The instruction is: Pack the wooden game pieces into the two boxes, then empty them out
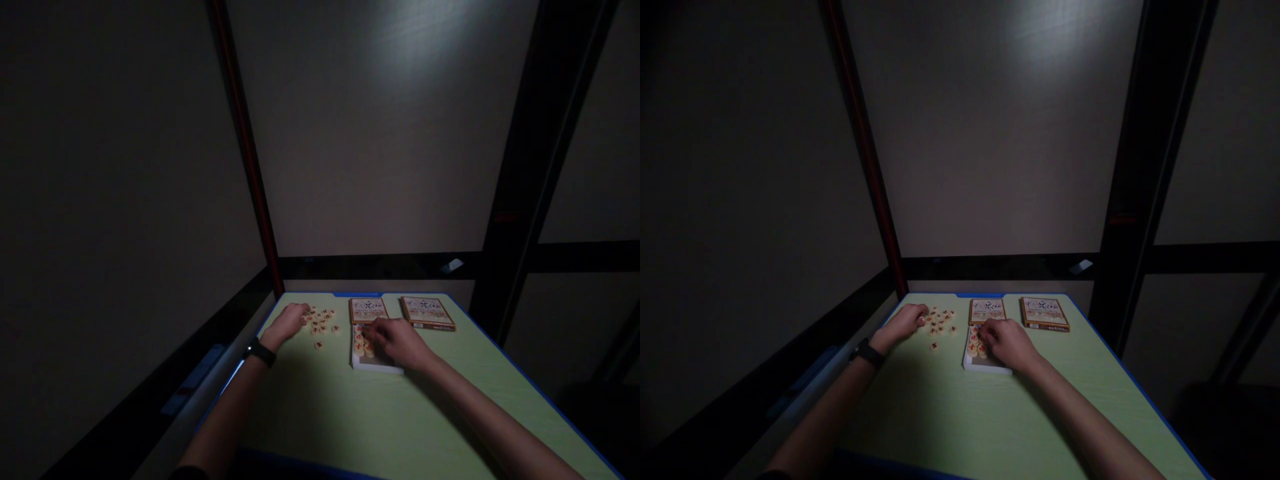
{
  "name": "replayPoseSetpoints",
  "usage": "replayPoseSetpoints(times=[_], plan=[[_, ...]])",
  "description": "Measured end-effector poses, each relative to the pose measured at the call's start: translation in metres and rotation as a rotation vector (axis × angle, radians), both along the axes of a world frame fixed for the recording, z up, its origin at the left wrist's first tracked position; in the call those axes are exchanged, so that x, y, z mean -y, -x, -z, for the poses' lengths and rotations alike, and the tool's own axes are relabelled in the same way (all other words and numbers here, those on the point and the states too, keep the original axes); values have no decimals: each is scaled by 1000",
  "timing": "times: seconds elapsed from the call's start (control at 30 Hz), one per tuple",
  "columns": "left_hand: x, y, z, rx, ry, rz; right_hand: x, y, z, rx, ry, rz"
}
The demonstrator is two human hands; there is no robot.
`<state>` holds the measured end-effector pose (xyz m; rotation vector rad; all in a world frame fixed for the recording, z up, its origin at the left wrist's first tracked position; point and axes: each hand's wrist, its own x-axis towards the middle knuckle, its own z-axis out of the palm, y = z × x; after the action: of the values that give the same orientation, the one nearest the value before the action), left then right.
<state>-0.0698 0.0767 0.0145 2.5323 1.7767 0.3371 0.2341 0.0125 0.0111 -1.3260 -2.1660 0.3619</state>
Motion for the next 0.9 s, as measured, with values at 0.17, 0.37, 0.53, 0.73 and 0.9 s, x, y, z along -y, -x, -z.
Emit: replayPoseSetpoints(times=[0.17, 0.37, 0.53, 0.73, 0.9], plan=[[3, -7, -1, -51, 21, 1, -1, 0, 2, -2, 1, 2], [9, -9, -3, -119, 18, -98, -1, 0, 0, 11, -7, -8], [12, -15, -5, -170, 14, -149, 0, -1, 0, -15, -14, -21], [18, -21, -14, -200, -7, -178, -1, 0, 0, -25, -12, 9], [37, -56, -15, 54, -152, -60, -4, 2, 5, -179, -32, 26]])
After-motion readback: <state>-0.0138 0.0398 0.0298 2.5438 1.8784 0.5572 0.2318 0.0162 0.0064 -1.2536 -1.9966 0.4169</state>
